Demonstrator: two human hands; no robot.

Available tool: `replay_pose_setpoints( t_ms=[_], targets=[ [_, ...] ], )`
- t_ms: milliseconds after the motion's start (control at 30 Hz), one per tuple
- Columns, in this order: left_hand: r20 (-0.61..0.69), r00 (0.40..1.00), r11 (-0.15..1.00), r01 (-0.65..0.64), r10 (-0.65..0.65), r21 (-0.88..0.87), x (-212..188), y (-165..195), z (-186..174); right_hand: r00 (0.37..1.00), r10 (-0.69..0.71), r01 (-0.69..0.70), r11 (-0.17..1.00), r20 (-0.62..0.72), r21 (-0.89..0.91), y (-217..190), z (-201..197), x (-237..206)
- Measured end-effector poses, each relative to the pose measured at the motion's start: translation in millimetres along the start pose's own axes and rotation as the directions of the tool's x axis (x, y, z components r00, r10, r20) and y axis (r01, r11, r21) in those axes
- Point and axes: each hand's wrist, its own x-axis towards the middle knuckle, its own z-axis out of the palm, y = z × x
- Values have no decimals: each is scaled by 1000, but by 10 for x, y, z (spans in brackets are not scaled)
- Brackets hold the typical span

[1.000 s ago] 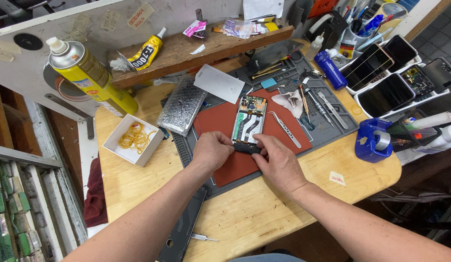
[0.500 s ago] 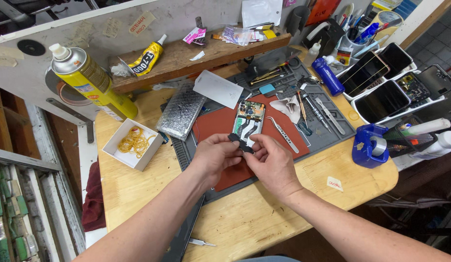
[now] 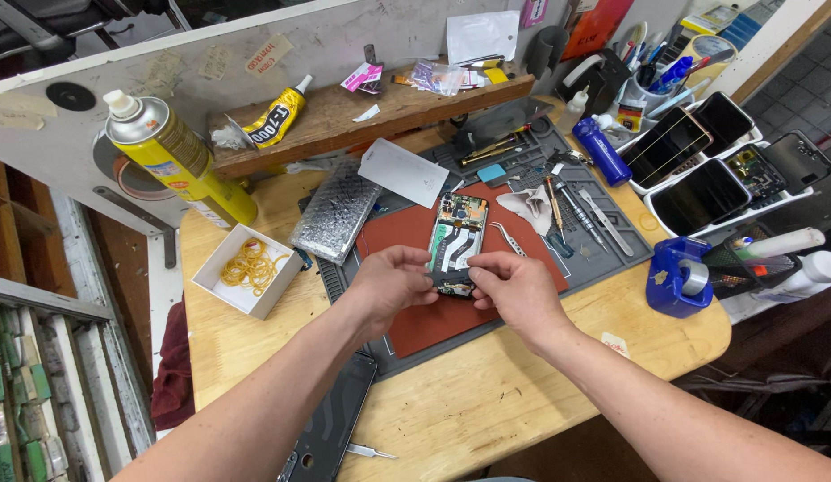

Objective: The person removes a smartphone from a case, places it on a workbench, and then unpacks a small circuit board from a plastic bag. They connect the board to the phone's internal components using tweezers and a small screwdriver, securing it in place.

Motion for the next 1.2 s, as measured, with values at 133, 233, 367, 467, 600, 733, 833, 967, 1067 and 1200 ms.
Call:
replay_pose_setpoints(
  t_ms=[133, 233, 367, 467, 600, 733, 833, 967, 1067, 1200],
  targets=[
    [-35, 999, 999, 25, -26, -39, 30, -90, -9, 999, -13, 15, 997, 33, -70, 67, -12, -32],
    [-85, 996, 999, 35, -35, -3, 46, -105, 6, 996, -81, 85, 952, 26, -294, 69, -27, -67],
    [-107, 994, 1000, 21, -18, 21, 45, -99, 12, 990, -139, 116, 846, -5, -521, 48, -7, -126],
    [-122, 992, 999, 43, -39, 26, 46, -99, 20, 998, -65, 58, 839, 6, -540, 23, 8, -143],
    [-138, 989, 998, 56, -51, 32, 46, -115, 25, 997, -77, 71, 824, 13, -562, 12, 27, -181],
    [-153, 987, 997, 62, -54, 48, 46, -135, 37, 980, -191, 184, 800, 49, -570, 1, 24, -247],
    [-164, 986, 989, 49, -26, 138, 41, -140, 49, 984, -174, 162, 793, 35, -587, -36, 37, -267],
    [-203, 979, 977, 35, 8, 211, 50, -125, 102, 996, -91, 72, 793, -1, -605, -62, 85, -294],
    [-223, 975, 977, 44, 3, 208, 53, -96, 108, 979, -200, 176, 749, 35, -639, -51, 82, -299],
    [-234, 972, 964, 34, 30, 263, 35, -71, 122, 963, -267, 229, 746, 33, -625, -6, 74, -278]
  ],
)
